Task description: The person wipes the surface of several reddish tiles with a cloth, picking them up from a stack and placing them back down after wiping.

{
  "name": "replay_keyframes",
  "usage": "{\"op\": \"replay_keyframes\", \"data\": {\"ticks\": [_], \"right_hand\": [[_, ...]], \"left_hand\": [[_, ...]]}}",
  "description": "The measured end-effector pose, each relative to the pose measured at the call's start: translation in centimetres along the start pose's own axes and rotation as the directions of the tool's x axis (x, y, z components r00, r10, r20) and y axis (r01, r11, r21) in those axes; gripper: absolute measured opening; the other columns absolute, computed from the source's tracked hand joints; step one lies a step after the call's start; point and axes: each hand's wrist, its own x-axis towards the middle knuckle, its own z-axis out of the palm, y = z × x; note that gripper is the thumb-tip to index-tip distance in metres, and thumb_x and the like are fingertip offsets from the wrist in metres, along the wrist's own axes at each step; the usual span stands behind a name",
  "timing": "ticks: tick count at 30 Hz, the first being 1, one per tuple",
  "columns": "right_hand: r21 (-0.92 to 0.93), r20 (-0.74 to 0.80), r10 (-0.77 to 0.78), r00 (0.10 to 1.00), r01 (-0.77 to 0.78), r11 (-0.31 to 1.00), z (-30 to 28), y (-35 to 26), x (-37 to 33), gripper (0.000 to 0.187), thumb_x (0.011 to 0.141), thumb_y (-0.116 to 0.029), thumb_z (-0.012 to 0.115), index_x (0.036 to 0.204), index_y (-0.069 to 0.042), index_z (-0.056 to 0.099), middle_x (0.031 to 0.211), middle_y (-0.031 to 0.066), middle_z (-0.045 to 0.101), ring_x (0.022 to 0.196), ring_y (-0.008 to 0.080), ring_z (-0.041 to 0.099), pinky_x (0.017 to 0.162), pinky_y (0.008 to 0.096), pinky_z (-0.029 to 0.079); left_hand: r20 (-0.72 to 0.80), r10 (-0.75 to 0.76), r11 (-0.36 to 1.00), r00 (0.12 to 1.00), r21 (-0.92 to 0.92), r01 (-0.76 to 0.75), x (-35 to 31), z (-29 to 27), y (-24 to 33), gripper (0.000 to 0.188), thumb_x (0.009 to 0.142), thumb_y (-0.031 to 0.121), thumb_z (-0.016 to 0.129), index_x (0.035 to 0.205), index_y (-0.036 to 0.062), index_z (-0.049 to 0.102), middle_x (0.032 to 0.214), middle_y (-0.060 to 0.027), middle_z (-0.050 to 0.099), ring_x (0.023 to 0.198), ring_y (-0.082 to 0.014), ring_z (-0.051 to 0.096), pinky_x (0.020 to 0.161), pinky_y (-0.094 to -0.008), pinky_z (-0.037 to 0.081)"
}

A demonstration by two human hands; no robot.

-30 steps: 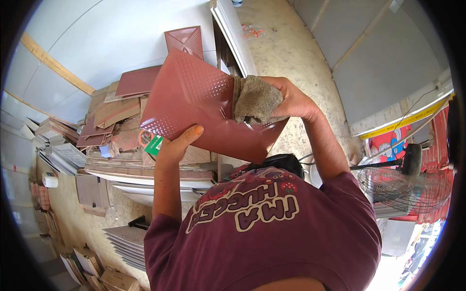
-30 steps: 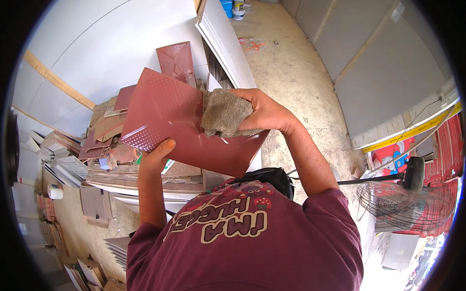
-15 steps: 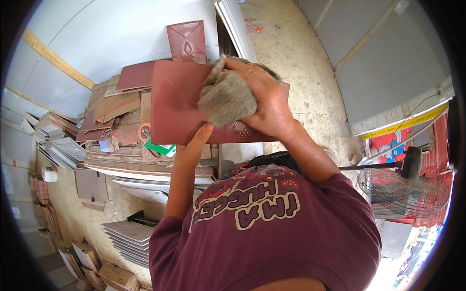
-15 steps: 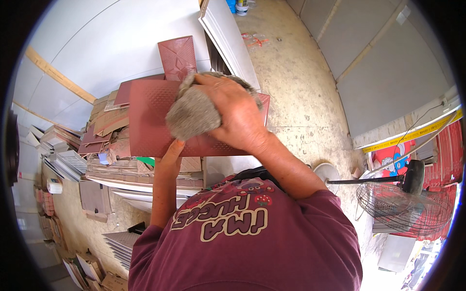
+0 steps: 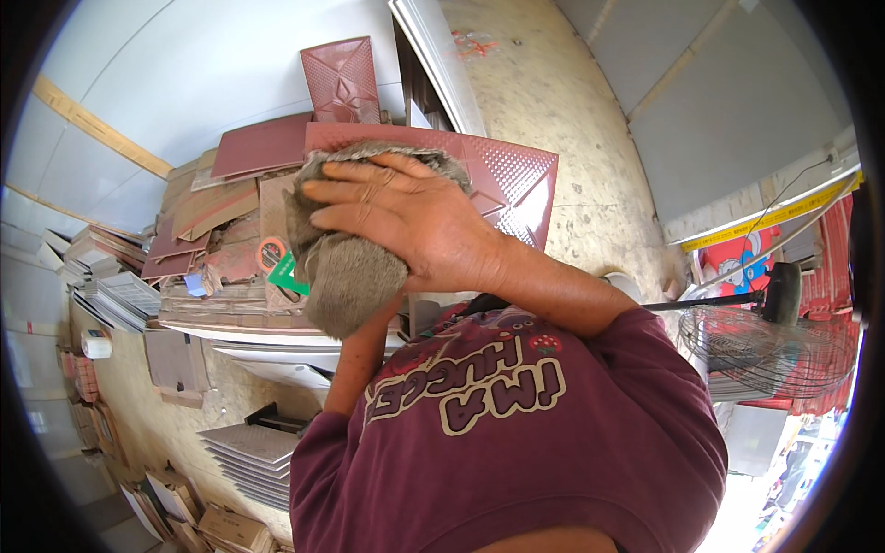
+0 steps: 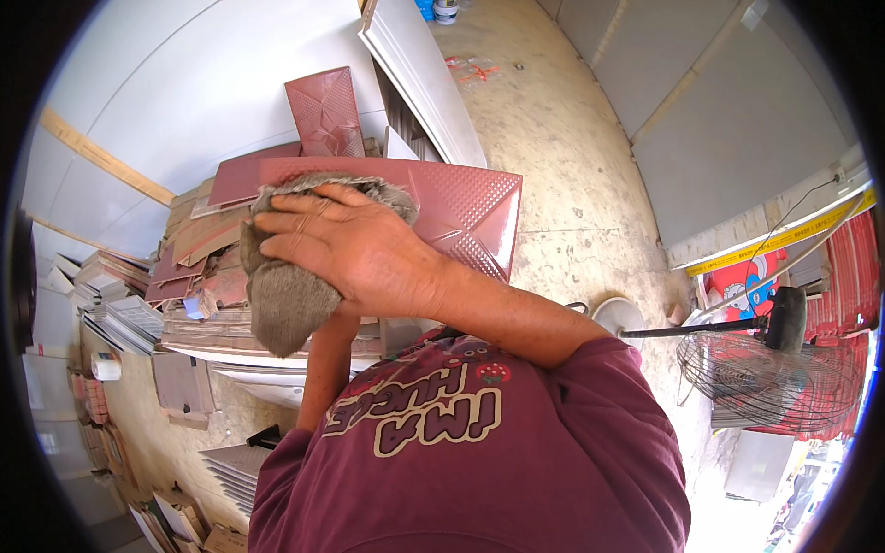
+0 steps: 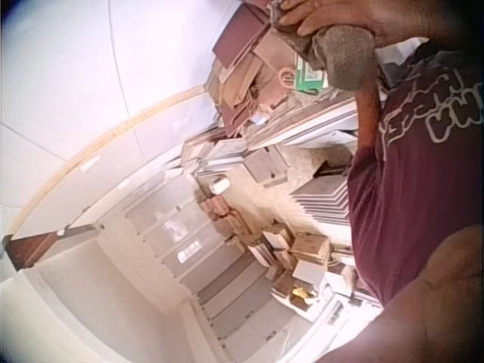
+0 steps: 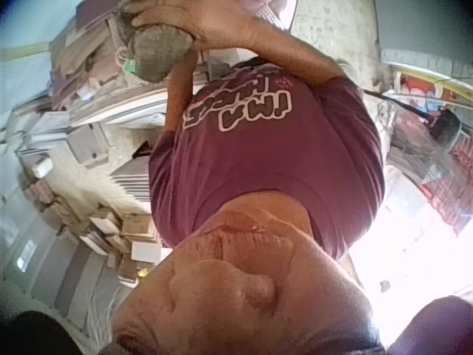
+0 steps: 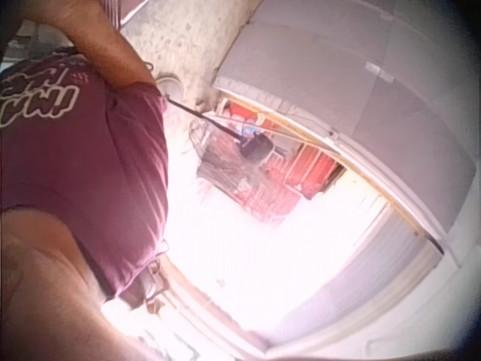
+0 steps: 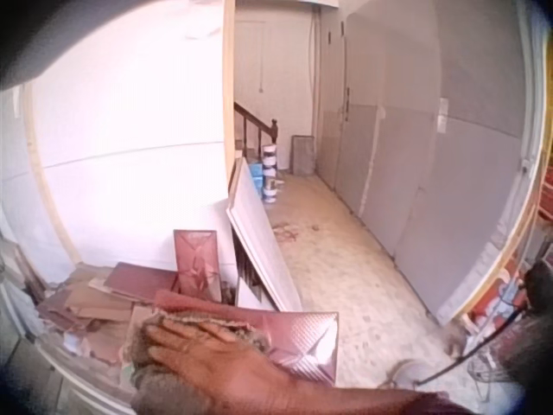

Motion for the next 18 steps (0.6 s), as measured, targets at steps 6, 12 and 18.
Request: {"op": "replay_keyframes", "data": {"ticks": [6, 12, 18], "right_hand": [[-0.097, -0.117, 0.161, 0.980, -0.173, 0.980, -1.6, 1.6, -1.6, 0.069, 0.061, -0.016, 0.087, 0.127, -0.014, 0.064, 0.145, 0.0072, 0.061, 0.137, 0.0289, 0.054, 0.114, 0.0490, 0.041], [-0.172, -0.345, 0.327, 0.880, -0.402, 0.899, -3.5, 5.5, -5.4, 0.068, 0.067, -0.015, 0.087, 0.131, -0.012, 0.064, 0.138, 0.0136, 0.064, 0.130, 0.0322, 0.059, 0.112, 0.0449, 0.044], [0.110, -0.514, 0.668, 0.539, -0.731, 0.674, -5.8, 9.0, -10.9, 0.053, 0.077, -0.009, 0.083, 0.126, -0.005, 0.065, 0.106, 0.0135, 0.076, 0.101, 0.0225, 0.073, 0.089, 0.0345, 0.056]], "left_hand": [[0.037, 0.043, 0.997, 0.998, 0.064, -0.046, 0.6, 0.4, 1.0, 0.050, 0.096, 0.008, 0.070, 0.141, 0.0004, 0.052, 0.139, -0.0097, 0.057, 0.129, -0.0222, 0.054, 0.110, -0.0396, 0.042], [-0.036, -0.057, 0.878, 0.998, -0.478, 0.032, 0.7, 0.6, 3.1, 0.046, 0.095, 0.009, 0.071, 0.136, -0.0009, 0.055, 0.132, -0.0091, 0.060, 0.122, -0.0215, 0.057, 0.107, -0.0379, 0.044], [-0.126, -0.081, 0.887, 0.989, -0.461, 0.014, 0.8, -0.2, 3.8, 0.043, 0.095, 0.010, 0.072, 0.134, -0.0002, 0.057, 0.131, -0.0089, 0.061, 0.119, -0.0211, 0.057, 0.107, -0.0380, 0.043]]}}
